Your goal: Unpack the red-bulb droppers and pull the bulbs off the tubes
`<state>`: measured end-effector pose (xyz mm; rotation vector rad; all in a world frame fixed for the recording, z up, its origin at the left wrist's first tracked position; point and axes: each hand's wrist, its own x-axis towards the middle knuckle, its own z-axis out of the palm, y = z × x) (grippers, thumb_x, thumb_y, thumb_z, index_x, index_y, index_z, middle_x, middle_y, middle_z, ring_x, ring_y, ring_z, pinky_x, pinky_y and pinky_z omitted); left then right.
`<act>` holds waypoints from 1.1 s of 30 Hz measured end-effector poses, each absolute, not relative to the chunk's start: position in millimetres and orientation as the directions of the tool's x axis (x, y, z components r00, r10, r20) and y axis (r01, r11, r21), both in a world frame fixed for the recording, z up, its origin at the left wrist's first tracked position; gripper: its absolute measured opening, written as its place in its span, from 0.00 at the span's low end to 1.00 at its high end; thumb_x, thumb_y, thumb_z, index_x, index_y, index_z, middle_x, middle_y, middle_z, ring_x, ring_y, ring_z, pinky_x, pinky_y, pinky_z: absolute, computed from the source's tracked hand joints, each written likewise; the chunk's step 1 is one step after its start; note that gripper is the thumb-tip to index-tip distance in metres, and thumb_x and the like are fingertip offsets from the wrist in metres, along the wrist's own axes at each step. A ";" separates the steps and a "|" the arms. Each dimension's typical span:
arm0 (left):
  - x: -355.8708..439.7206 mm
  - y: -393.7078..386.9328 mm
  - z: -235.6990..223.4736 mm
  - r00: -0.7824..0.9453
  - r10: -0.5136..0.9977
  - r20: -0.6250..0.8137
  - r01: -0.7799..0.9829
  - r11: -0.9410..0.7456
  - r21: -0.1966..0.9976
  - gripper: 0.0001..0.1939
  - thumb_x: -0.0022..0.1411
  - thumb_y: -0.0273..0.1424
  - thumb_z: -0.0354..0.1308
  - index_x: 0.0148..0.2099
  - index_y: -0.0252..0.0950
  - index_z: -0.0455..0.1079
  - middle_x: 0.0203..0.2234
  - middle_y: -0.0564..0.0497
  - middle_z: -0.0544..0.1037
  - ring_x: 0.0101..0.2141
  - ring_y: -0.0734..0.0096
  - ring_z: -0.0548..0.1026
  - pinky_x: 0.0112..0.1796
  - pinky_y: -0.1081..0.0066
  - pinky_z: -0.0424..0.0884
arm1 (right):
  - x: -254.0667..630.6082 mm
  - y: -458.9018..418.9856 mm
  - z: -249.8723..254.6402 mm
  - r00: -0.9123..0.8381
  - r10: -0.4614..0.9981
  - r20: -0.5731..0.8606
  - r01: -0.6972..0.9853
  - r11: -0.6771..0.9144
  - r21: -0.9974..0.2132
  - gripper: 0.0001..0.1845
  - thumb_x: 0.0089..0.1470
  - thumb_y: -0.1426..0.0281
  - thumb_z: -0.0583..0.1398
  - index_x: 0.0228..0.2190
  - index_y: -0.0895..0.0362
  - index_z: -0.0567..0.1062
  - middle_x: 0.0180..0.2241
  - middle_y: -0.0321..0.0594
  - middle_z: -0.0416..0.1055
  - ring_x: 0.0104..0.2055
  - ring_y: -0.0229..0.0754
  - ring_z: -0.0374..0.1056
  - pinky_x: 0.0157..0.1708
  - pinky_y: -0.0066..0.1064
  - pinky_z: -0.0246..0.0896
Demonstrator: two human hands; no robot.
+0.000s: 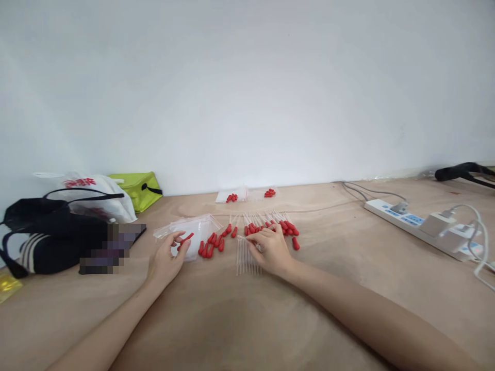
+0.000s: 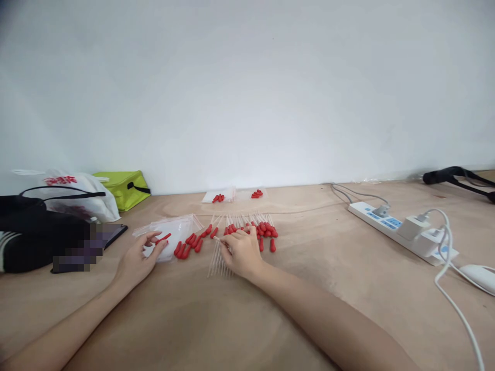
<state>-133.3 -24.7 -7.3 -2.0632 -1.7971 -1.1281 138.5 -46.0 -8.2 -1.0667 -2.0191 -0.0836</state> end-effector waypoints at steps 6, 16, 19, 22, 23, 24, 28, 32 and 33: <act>-133.4 -24.3 -5.7 0.058 0.817 0.574 0.930 -0.253 0.266 0.15 0.52 0.43 0.50 0.35 0.37 0.67 0.26 0.51 0.74 0.30 0.66 0.71 0.33 0.69 0.66 | 110.3 -30.5 -10.6 -0.389 0.656 0.647 0.766 0.621 -0.169 0.09 0.47 0.73 0.54 0.21 0.56 0.72 0.21 0.35 0.72 0.29 0.36 0.61 0.38 0.37 0.38; -125.4 -30.3 -7.6 0.127 0.838 0.530 0.829 -0.384 0.407 0.17 0.55 0.44 0.48 0.34 0.35 0.67 0.31 0.48 0.73 0.33 0.67 0.72 0.34 0.69 0.70 | 102.8 -46.1 -3.3 -0.448 0.764 0.464 0.755 0.601 -0.262 0.13 0.43 0.57 0.58 0.26 0.53 0.74 0.27 0.36 0.71 0.36 0.41 0.58 0.39 0.40 0.37; -123.7 -32.1 -9.0 0.108 0.854 0.509 0.783 -0.389 0.486 0.17 0.55 0.43 0.47 0.35 0.35 0.67 0.32 0.48 0.73 0.32 0.69 0.73 0.32 0.72 0.71 | 103.9 -51.9 -1.3 -0.478 0.770 0.423 0.751 0.608 -0.257 0.20 0.40 0.51 0.59 0.27 0.54 0.74 0.28 0.38 0.71 0.36 0.42 0.57 0.38 0.39 0.38; -123.5 -32.5 -9.1 0.100 0.843 0.529 0.805 -0.381 0.455 0.17 0.56 0.42 0.46 0.35 0.35 0.67 0.32 0.48 0.73 0.32 0.68 0.72 0.30 0.72 0.70 | 106.4 -54.6 -2.3 -0.509 0.763 0.399 0.751 0.620 -0.228 0.25 0.35 0.46 0.59 0.26 0.55 0.74 0.27 0.39 0.69 0.35 0.42 0.57 0.38 0.39 0.38; -124.0 -32.1 -9.2 0.095 0.836 0.541 0.816 -0.376 0.439 0.17 0.56 0.42 0.45 0.35 0.35 0.67 0.32 0.47 0.74 0.32 0.68 0.72 0.29 0.72 0.70 | 107.1 -54.9 -2.9 -0.516 0.760 0.396 0.751 0.623 -0.218 0.27 0.34 0.45 0.59 0.25 0.55 0.74 0.26 0.39 0.69 0.35 0.42 0.57 0.38 0.39 0.38; -124.7 -31.5 -9.4 0.090 0.831 0.549 0.824 -0.372 0.427 0.17 0.57 0.41 0.45 0.36 0.35 0.67 0.31 0.47 0.74 0.32 0.67 0.72 0.29 0.72 0.70 | 107.8 -55.1 -3.6 -0.522 0.756 0.395 0.750 0.627 -0.210 0.28 0.33 0.44 0.58 0.24 0.56 0.74 0.26 0.39 0.68 0.35 0.42 0.57 0.38 0.39 0.38; -128.2 -29.3 -11.2 0.075 0.820 0.568 0.841 -0.358 0.405 0.16 0.57 0.39 0.43 0.36 0.35 0.67 0.31 0.47 0.74 0.32 0.68 0.72 0.30 0.72 0.69 | 109.2 -54.5 -6.2 -0.519 0.747 0.415 0.743 0.635 -0.212 0.28 0.34 0.44 0.58 0.26 0.55 0.75 0.26 0.38 0.68 0.34 0.40 0.57 0.36 0.37 0.38; -130.3 -30.1 -11.5 0.092 0.793 0.602 0.851 -0.377 0.365 0.15 0.57 0.38 0.43 0.36 0.35 0.66 0.32 0.48 0.73 0.34 0.67 0.71 0.33 0.70 0.68 | 114.8 -52.5 -11.3 -0.444 0.728 0.523 0.741 0.626 -0.242 0.22 0.40 0.49 0.58 0.28 0.54 0.75 0.25 0.36 0.67 0.32 0.38 0.57 0.36 0.36 0.38; -130.2 -30.1 -10.5 0.093 0.785 0.612 0.855 -0.378 0.355 0.15 0.57 0.38 0.43 0.36 0.35 0.66 0.32 0.48 0.73 0.34 0.67 0.71 0.34 0.70 0.68 | 118.2 -52.2 -12.9 -0.411 0.718 0.562 0.743 0.621 -0.250 0.20 0.43 0.51 0.58 0.28 0.53 0.75 0.25 0.36 0.67 0.31 0.37 0.57 0.36 0.36 0.38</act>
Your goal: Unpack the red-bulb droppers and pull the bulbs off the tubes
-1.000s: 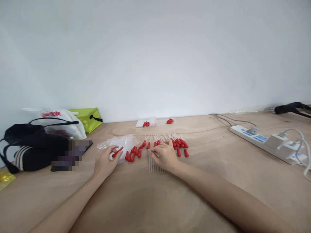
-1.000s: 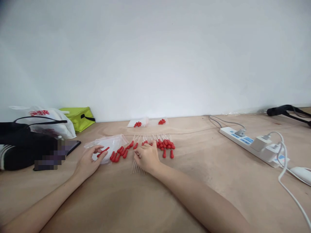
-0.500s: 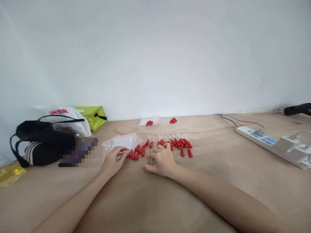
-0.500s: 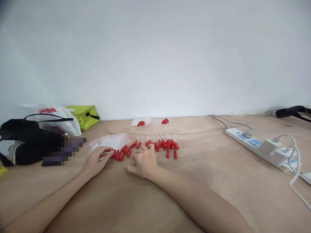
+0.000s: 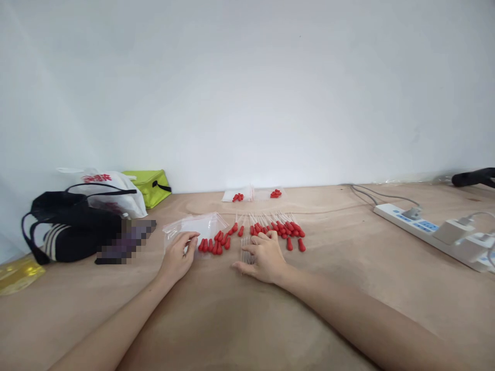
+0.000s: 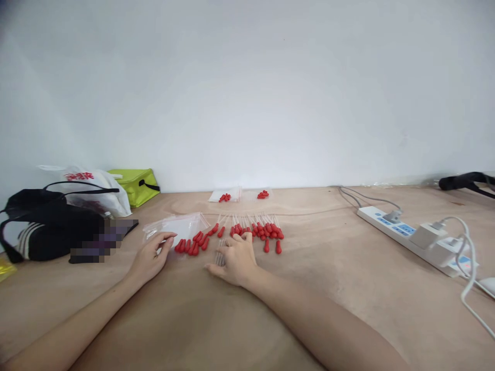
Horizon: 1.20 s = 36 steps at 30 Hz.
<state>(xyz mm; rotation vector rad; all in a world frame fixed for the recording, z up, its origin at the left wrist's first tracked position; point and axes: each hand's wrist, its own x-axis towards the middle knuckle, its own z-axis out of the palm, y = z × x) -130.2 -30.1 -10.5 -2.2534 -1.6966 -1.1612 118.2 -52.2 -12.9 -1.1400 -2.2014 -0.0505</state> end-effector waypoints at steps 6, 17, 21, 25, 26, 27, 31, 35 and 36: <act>-112.8 -15.4 8.0 0.161 0.816 0.555 0.903 -0.348 0.251 0.13 0.53 0.39 0.48 0.31 0.37 0.69 0.30 0.49 0.73 0.35 0.65 0.69 0.38 0.67 0.65 | 159.9 -59.6 -21.9 -0.299 0.583 0.756 0.734 0.647 -0.208 0.11 0.50 0.66 0.55 0.23 0.54 0.75 0.20 0.34 0.64 0.26 0.33 0.55 0.35 0.34 0.39; -44.3 24.0 17.7 0.182 0.909 0.375 0.950 -0.260 0.170 0.15 0.44 0.45 0.58 0.20 0.38 0.69 0.26 0.50 0.72 0.36 0.60 0.69 0.37 0.64 0.61 | 190.6 -66.9 -25.5 -0.290 0.489 0.823 0.742 0.658 -0.130 0.12 0.49 0.68 0.55 0.18 0.56 0.73 0.16 0.33 0.60 0.23 0.32 0.52 0.33 0.33 0.40; -44.0 19.2 17.8 0.110 0.886 0.451 0.953 -0.224 0.206 0.11 0.50 0.38 0.54 0.21 0.37 0.69 0.26 0.49 0.72 0.35 0.62 0.69 0.38 0.65 0.62 | 188.8 -66.0 -26.3 -0.287 0.483 0.827 0.735 0.665 -0.133 0.11 0.49 0.68 0.56 0.19 0.55 0.73 0.17 0.33 0.61 0.23 0.33 0.52 0.33 0.33 0.40; -55.3 -7.1 16.6 0.097 0.776 0.623 0.912 -0.320 0.256 0.11 0.54 0.36 0.51 0.24 0.35 0.67 0.28 0.49 0.71 0.35 0.67 0.68 0.39 0.67 0.63 | 189.0 -66.3 -25.4 -0.261 0.480 0.837 0.741 0.655 -0.145 0.09 0.49 0.68 0.55 0.22 0.54 0.74 0.17 0.33 0.61 0.24 0.34 0.54 0.33 0.33 0.42; -58.6 -16.6 15.0 0.127 0.726 0.676 0.884 -0.392 0.255 0.11 0.54 0.36 0.51 0.25 0.35 0.67 0.27 0.50 0.71 0.34 0.67 0.68 0.39 0.67 0.63 | 189.2 -67.0 -24.4 -0.248 0.479 0.842 0.745 0.650 -0.150 0.08 0.49 0.67 0.55 0.25 0.54 0.74 0.19 0.34 0.63 0.25 0.34 0.56 0.33 0.33 0.43; -61.5 -26.5 12.9 0.174 0.687 0.706 0.853 -0.464 0.241 0.10 0.54 0.35 0.51 0.26 0.35 0.67 0.27 0.50 0.70 0.33 0.68 0.68 0.38 0.67 0.63 | 189.4 -68.1 -23.1 -0.238 0.477 0.846 0.749 0.645 -0.153 0.09 0.49 0.66 0.55 0.29 0.55 0.74 0.22 0.35 0.65 0.27 0.35 0.57 0.34 0.33 0.44; -66.1 -62.1 2.2 0.468 0.582 0.665 0.689 -0.712 0.138 0.05 0.55 0.31 0.52 0.30 0.35 0.67 0.30 0.49 0.71 0.34 0.69 0.68 0.38 0.67 0.64 | 188.0 -74.9 -17.7 -0.318 0.441 0.839 0.736 0.673 -0.075 0.22 0.48 0.60 0.56 0.43 0.58 0.69 0.37 0.45 0.67 0.38 0.42 0.61 0.40 0.37 0.47; -60.4 -77.8 -3.4 0.601 0.474 0.644 0.578 -0.814 0.059 0.03 0.55 0.29 0.53 0.33 0.36 0.67 0.29 0.49 0.72 0.33 0.69 0.68 0.37 0.67 0.64 | 180.7 -79.6 -17.8 -0.511 0.401 0.761 0.646 0.763 0.032 0.18 0.49 0.59 0.56 0.41 0.53 0.70 0.35 0.39 0.70 0.39 0.41 0.61 0.47 0.43 0.40; -58.6 -78.8 -3.6 0.611 0.451 0.650 0.560 -0.827 0.047 0.03 0.55 0.28 0.53 0.33 0.36 0.67 0.29 0.49 0.72 0.32 0.69 0.68 0.36 0.67 0.64 | 178.2 -80.0 -18.8 -0.535 0.398 0.746 0.630 0.776 0.038 0.16 0.49 0.59 0.55 0.39 0.53 0.71 0.31 0.37 0.71 0.37 0.40 0.61 0.48 0.44 0.39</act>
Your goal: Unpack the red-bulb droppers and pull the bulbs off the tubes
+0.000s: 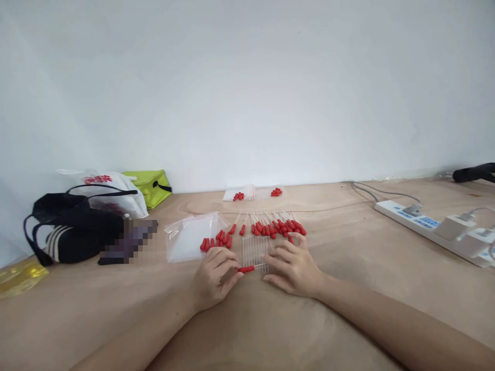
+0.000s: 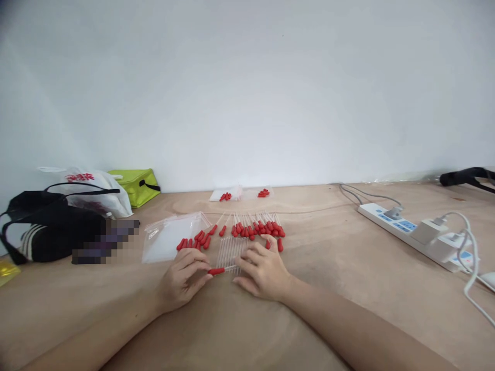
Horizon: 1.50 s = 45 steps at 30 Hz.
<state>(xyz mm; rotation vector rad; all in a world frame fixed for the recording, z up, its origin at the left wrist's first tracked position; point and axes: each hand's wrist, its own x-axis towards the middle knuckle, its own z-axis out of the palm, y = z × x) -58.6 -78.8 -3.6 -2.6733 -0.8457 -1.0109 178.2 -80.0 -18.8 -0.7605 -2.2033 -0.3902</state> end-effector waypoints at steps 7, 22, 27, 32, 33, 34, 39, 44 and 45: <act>-51.5 -78.3 -1.8 0.634 0.423 0.648 0.512 -0.857 0.058 0.02 0.54 0.28 0.53 0.31 0.36 0.66 0.28 0.49 0.72 0.31 0.69 0.68 0.36 0.67 0.64 | 164.2 -79.6 -23.6 -0.583 0.393 0.711 0.605 0.794 0.057 0.10 0.54 0.67 0.52 0.33 0.53 0.73 0.17 0.32 0.65 0.27 0.35 0.56 0.44 0.40 0.40; -45.2 -80.6 -6.3 0.719 0.376 0.585 0.461 -0.887 0.004 0.10 0.61 0.30 0.48 0.30 0.37 0.68 0.21 0.53 0.72 0.25 0.74 0.65 0.29 0.70 0.58 | 161.1 -82.1 -18.3 -0.641 0.347 0.685 0.544 0.835 0.086 0.10 0.53 0.70 0.52 0.25 0.54 0.71 0.15 0.30 0.63 0.24 0.33 0.53 0.38 0.36 0.39; -44.2 -83.3 -4.0 0.757 0.367 0.541 0.452 -0.892 -0.027 0.12 0.61 0.28 0.47 0.28 0.36 0.68 0.19 0.53 0.71 0.25 0.73 0.64 0.30 0.69 0.59 | 161.2 -84.5 -18.6 -0.652 0.346 0.675 0.546 0.832 0.101 0.10 0.53 0.70 0.52 0.26 0.54 0.72 0.15 0.30 0.62 0.24 0.33 0.53 0.38 0.36 0.39; -69.3 -78.0 -3.8 0.669 0.422 0.612 0.500 -0.865 0.050 0.11 0.60 0.27 0.47 0.28 0.36 0.67 0.19 0.51 0.70 0.25 0.72 0.65 0.28 0.70 0.62 | 183.6 -79.4 -20.1 -0.580 0.389 0.716 0.588 0.808 0.037 0.13 0.53 0.70 0.50 0.25 0.55 0.73 0.14 0.32 0.62 0.24 0.34 0.54 0.37 0.35 0.40; -76.7 -76.2 -3.6 0.622 0.472 0.624 0.541 -0.836 0.093 0.10 0.60 0.28 0.47 0.29 0.36 0.68 0.20 0.51 0.71 0.25 0.73 0.66 0.29 0.70 0.63 | 189.8 -77.1 -20.9 -0.547 0.419 0.725 0.616 0.788 0.010 0.13 0.54 0.70 0.50 0.27 0.54 0.74 0.15 0.32 0.63 0.24 0.34 0.55 0.37 0.35 0.41; -83.4 -74.3 -3.2 0.561 0.522 0.643 0.583 -0.800 0.142 0.09 0.60 0.28 0.48 0.31 0.37 0.68 0.22 0.51 0.71 0.26 0.73 0.67 0.30 0.71 0.65 | 195.2 -74.6 -21.8 -0.515 0.447 0.731 0.644 0.765 -0.014 0.13 0.54 0.69 0.51 0.28 0.54 0.74 0.15 0.32 0.64 0.24 0.34 0.55 0.37 0.35 0.41; -100.5 -59.4 -0.1 0.225 0.678 0.700 0.751 -0.578 0.319 0.11 0.58 0.33 0.48 0.38 0.37 0.70 0.29 0.49 0.71 0.32 0.71 0.70 0.34 0.71 0.67 | 202.1 -64.5 -27.1 -0.418 0.487 0.766 0.714 0.698 -0.054 0.12 0.54 0.65 0.52 0.31 0.51 0.76 0.16 0.32 0.65 0.21 0.32 0.57 0.36 0.32 0.42; -116.0 -39.2 -0.6 -0.036 0.742 0.670 0.843 -0.337 0.419 0.16 0.55 0.37 0.46 0.39 0.36 0.70 0.29 0.48 0.69 0.31 0.69 0.69 0.31 0.70 0.68 | 198.2 -60.6 -30.7 -0.304 0.563 0.769 0.761 0.629 -0.159 0.15 0.55 0.72 0.49 0.40 0.56 0.72 0.21 0.35 0.69 0.24 0.33 0.61 0.33 0.31 0.44; -120.1 -36.1 -0.9 -0.069 0.762 0.644 0.846 -0.297 0.443 0.17 0.54 0.37 0.46 0.39 0.35 0.70 0.29 0.48 0.69 0.29 0.69 0.69 0.29 0.71 0.69 | 198.6 -59.4 -31.1 -0.275 0.580 0.767 0.770 0.611 -0.185 0.16 0.54 0.73 0.49 0.41 0.56 0.72 0.22 0.36 0.69 0.24 0.34 0.61 0.33 0.31 0.44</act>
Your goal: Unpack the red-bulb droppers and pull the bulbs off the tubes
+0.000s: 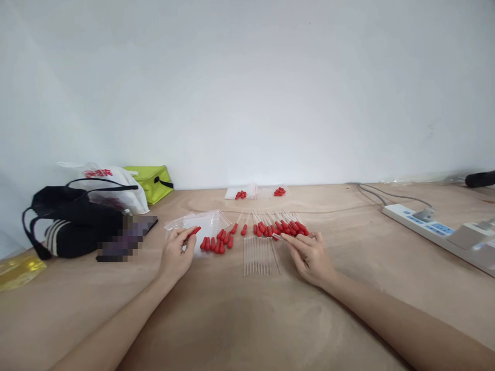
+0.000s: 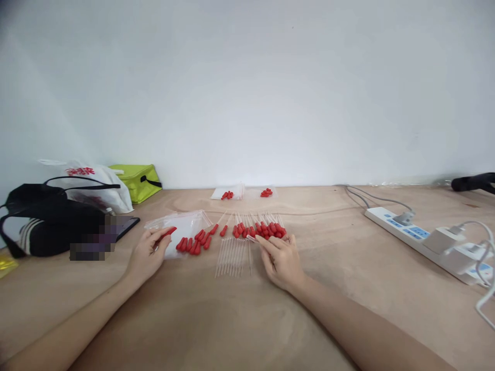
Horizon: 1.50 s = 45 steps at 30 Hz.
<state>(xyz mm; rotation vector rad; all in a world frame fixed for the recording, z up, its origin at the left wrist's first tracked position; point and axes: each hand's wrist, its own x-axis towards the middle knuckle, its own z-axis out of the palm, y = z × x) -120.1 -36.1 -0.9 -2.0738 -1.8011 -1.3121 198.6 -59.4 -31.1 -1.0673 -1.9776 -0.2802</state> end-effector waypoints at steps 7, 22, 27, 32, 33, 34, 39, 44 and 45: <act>-132.8 -25.5 -0.6 -0.179 0.855 0.487 0.823 -0.142 0.551 0.20 0.48 0.42 0.50 0.39 0.32 0.65 0.23 0.52 0.69 0.22 0.71 0.69 0.25 0.71 0.67 | 191.5 -48.3 -16.6 -0.075 0.593 0.802 0.723 0.586 -0.366 0.10 0.52 0.69 0.52 0.29 0.56 0.73 0.26 0.37 0.74 0.25 0.35 0.65 0.37 0.33 0.44; -129.3 -27.3 -1.6 -0.089 0.944 0.318 0.850 -0.094 0.518 0.19 0.50 0.44 0.46 0.35 0.35 0.66 0.21 0.53 0.73 0.24 0.69 0.71 0.27 0.72 0.66 | 94.1 -43.0 -19.6 -0.511 0.526 0.680 0.732 0.681 0.024 0.08 0.46 0.74 0.55 0.20 0.57 0.71 0.21 0.35 0.69 0.30 0.36 0.56 0.37 0.39 0.37; -131.6 -25.0 -5.1 -0.069 0.944 0.321 0.863 -0.105 0.494 0.19 0.51 0.44 0.45 0.35 0.35 0.66 0.23 0.52 0.73 0.25 0.69 0.71 0.28 0.71 0.66 | 93.1 -51.1 -12.3 -0.506 0.670 0.543 0.757 0.647 -0.092 0.17 0.48 0.56 0.55 0.25 0.56 0.73 0.26 0.39 0.70 0.35 0.42 0.57 0.38 0.41 0.37; -125.3 -27.4 -6.3 -0.002 0.828 0.561 0.926 -0.210 0.313 0.18 0.54 0.42 0.46 0.37 0.35 0.67 0.33 0.47 0.73 0.36 0.62 0.69 0.38 0.65 0.64 | 94.9 -55.0 -3.6 -0.514 0.743 0.429 0.775 0.616 -0.140 0.29 0.37 0.45 0.57 0.29 0.58 0.73 0.29 0.42 0.70 0.37 0.44 0.57 0.39 0.41 0.38; -121.9 -27.8 -5.7 0.032 0.809 0.587 0.935 -0.233 0.269 0.17 0.54 0.41 0.46 0.37 0.35 0.68 0.33 0.47 0.73 0.37 0.62 0.68 0.40 0.64 0.63 | 95.7 -55.1 -2.6 -0.517 0.748 0.416 0.776 0.615 -0.140 0.31 0.35 0.44 0.57 0.29 0.58 0.73 0.29 0.42 0.70 0.37 0.44 0.57 0.39 0.42 0.38; -117.7 -27.7 -4.7 0.065 0.800 0.597 0.939 -0.250 0.234 0.17 0.55 0.41 0.46 0.38 0.35 0.68 0.33 0.47 0.73 0.38 0.62 0.68 0.41 0.64 0.62 | 96.7 -55.0 -1.8 -0.523 0.750 0.405 0.776 0.616 -0.139 0.32 0.34 0.42 0.57 0.29 0.58 0.73 0.29 0.42 0.69 0.37 0.45 0.57 0.39 0.42 0.39; -84.4 -14.3 7.3 0.143 0.864 0.483 0.955 -0.248 0.160 0.15 0.53 0.42 0.50 0.36 0.39 0.71 0.37 0.48 0.71 0.41 0.61 0.65 0.43 0.63 0.60 | 100.8 -54.6 -1.4 -0.538 0.753 0.378 0.777 0.618 -0.124 0.38 0.32 0.37 0.51 0.26 0.59 0.73 0.29 0.43 0.68 0.37 0.45 0.57 0.40 0.43 0.39; -48.1 12.4 18.7 0.050 0.960 0.275 0.985 -0.093 0.147 0.15 0.48 0.44 0.53 0.28 0.40 0.73 0.40 0.46 0.70 0.45 0.54 0.63 0.42 0.58 0.59 | 109.3 -55.8 -5.7 -0.506 0.695 0.511 0.751 0.646 -0.135 0.35 0.35 0.39 0.53 0.30 0.57 0.73 0.30 0.40 0.67 0.36 0.43 0.56 0.39 0.41 0.39; -43.4 16.9 19.4 0.030 0.968 0.248 0.987 -0.069 0.148 0.14 0.47 0.44 0.54 0.26 0.40 0.73 0.38 0.45 0.71 0.44 0.52 0.63 0.41 0.57 0.59 | 113.4 -56.8 -7.2 -0.487 0.684 0.544 0.748 0.647 -0.144 0.32 0.39 0.42 0.53 0.31 0.57 0.73 0.29 0.39 0.67 0.35 0.41 0.56 0.38 0.40 0.39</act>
